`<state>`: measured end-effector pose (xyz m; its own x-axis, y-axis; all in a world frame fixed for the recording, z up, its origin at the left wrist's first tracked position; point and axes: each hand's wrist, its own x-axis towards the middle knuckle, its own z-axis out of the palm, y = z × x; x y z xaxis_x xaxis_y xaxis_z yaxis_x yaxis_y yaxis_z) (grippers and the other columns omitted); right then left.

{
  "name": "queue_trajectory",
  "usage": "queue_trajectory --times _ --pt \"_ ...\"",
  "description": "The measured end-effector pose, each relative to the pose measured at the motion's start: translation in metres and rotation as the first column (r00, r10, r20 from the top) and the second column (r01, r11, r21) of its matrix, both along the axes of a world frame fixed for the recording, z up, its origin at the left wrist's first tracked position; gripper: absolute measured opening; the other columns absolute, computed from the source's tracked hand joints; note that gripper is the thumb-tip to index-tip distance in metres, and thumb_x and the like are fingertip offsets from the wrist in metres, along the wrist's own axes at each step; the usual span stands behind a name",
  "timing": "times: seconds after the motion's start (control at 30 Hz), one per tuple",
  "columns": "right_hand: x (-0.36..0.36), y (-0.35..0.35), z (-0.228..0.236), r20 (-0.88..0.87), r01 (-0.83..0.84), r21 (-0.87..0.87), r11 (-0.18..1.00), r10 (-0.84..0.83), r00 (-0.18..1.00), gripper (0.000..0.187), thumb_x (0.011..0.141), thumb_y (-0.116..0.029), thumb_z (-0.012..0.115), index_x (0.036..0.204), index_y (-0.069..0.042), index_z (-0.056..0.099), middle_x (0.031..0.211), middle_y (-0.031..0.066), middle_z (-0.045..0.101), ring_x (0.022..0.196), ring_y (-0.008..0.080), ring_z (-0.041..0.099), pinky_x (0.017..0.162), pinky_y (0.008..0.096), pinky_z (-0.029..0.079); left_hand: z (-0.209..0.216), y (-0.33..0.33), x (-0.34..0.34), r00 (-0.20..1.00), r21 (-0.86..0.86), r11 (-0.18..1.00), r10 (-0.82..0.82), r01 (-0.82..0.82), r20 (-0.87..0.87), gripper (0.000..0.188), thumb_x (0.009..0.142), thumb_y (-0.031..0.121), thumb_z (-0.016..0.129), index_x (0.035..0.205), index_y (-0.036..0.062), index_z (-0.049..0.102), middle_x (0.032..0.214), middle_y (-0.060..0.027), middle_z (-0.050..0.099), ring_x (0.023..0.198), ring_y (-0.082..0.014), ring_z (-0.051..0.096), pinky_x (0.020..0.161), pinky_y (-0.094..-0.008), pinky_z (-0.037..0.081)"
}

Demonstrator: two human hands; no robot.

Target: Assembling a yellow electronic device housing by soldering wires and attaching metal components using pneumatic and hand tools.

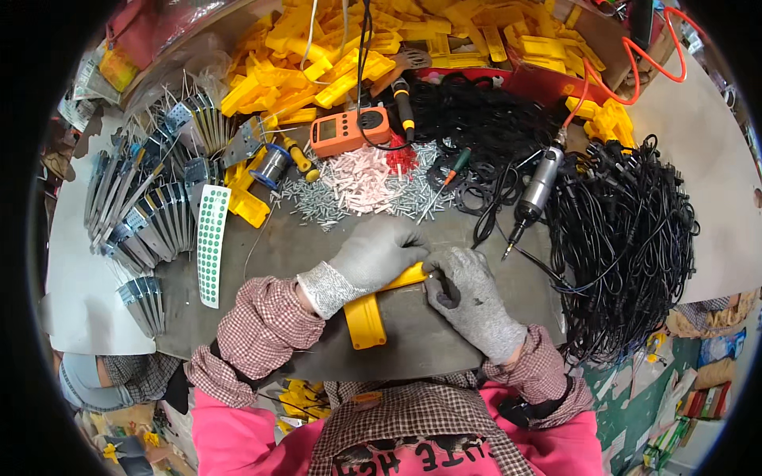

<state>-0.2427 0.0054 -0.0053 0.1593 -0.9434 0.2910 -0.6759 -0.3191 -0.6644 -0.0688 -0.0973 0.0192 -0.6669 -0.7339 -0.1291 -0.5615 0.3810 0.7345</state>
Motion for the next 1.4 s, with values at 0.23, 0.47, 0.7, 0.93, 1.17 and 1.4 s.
queue_trajectory --times 0.23,0.47,0.7,0.93,1.17,1.4 --pt "-0.009 0.002 -0.022 -0.09 -0.069 -0.105 0.992 0.059 0.994 0.024 0.078 -0.003 0.072 0.101 -0.009 0.065 0.104 0.0134 0.062 0.101 0.0351 0.06 0.089 0.044 0.048 -0.015 0.022 0.011 0.973 -0.572 0.793 -0.229 0.208 0.036 0.024 0.085 0.02 0.068 0.107 0.0111 0.07 0.099 -0.0073 0.066 0.093 -0.0283 0.063 0.077 -0.0411 0.048" --pt "-0.01 0.002 -0.027 -0.087 -0.081 -0.155 0.985 0.068 0.994 0.026 0.078 -0.003 0.073 0.103 -0.008 0.067 0.105 0.0132 0.061 0.102 0.0354 0.057 0.088 0.0435 0.049 -0.011 0.034 0.009 0.982 -0.56 0.809 -0.109 0.179 0.157 0.028 0.084 0.026 0.071 0.108 0.0133 0.067 0.105 -0.0046 0.063 0.095 -0.0277 0.06 0.081 -0.0388 0.045" --pt "-0.013 0.001 -0.028 -0.071 -0.135 -0.139 0.981 0.126 0.989 0.028 0.078 0.0 0.072 0.101 -0.007 0.059 0.122 0.0123 0.062 0.112 0.037 0.056 0.096 0.0453 0.045 -0.012 -0.018 0.097 0.838 -0.63 0.731 0.496 -0.264 0.225 0.018 0.085 0.011 0.063 0.103 0.0097 0.063 0.094 -0.0152 0.066 0.083 -0.0348 0.066 0.074 -0.0478 0.052" --pt "-0.01 -0.002 -0.023 -0.064 -0.136 -0.135 0.981 0.129 0.99 0.03 0.077 0.001 0.071 0.102 -0.009 0.058 0.124 0.0105 0.062 0.11 0.0355 0.056 0.096 0.0447 0.045 -0.025 -0.039 0.121 0.87 -0.67 0.742 0.31 0.03 0.383 0.018 0.079 0.003 0.062 0.097 0.0049 0.06 0.087 -0.0158 0.063 0.084 -0.0357 0.063 0.077 -0.0449 0.052" --pt "-0.011 -0.004 -0.027 -0.051 -0.129 -0.155 0.979 0.123 0.991 0.031 0.076 0.001 0.071 0.102 -0.009 0.058 0.123 0.0102 0.062 0.11 0.0348 0.056 0.096 0.0444 0.045 -0.018 -0.007 0.103 0.958 0.222 0.975 0.058 0.006 -0.282 0.013 0.09 0.0 0.065 0.103 0.0 0.069 0.1 -0.0058 0.07 0.098 -0.0136 0.066 0.089 -0.0279 0.052" --pt "-0.011 -0.003 -0.025 -0.073 -0.12 -0.145 0.982 0.11 0.991 0.032 0.075 0.001 0.072 0.102 -0.009 0.058 0.122 0.0104 0.062 0.112 0.0347 0.056 0.097 0.0448 0.044 -0.018 -0.005 0.097 0.957 -0.013 0.998 -0.057 0.055 -0.285 0.013 0.088 0.005 0.067 0.1 0.0024 0.07 0.094 -0.009 0.069 0.091 -0.0225 0.067 0.083 -0.0329 0.052"
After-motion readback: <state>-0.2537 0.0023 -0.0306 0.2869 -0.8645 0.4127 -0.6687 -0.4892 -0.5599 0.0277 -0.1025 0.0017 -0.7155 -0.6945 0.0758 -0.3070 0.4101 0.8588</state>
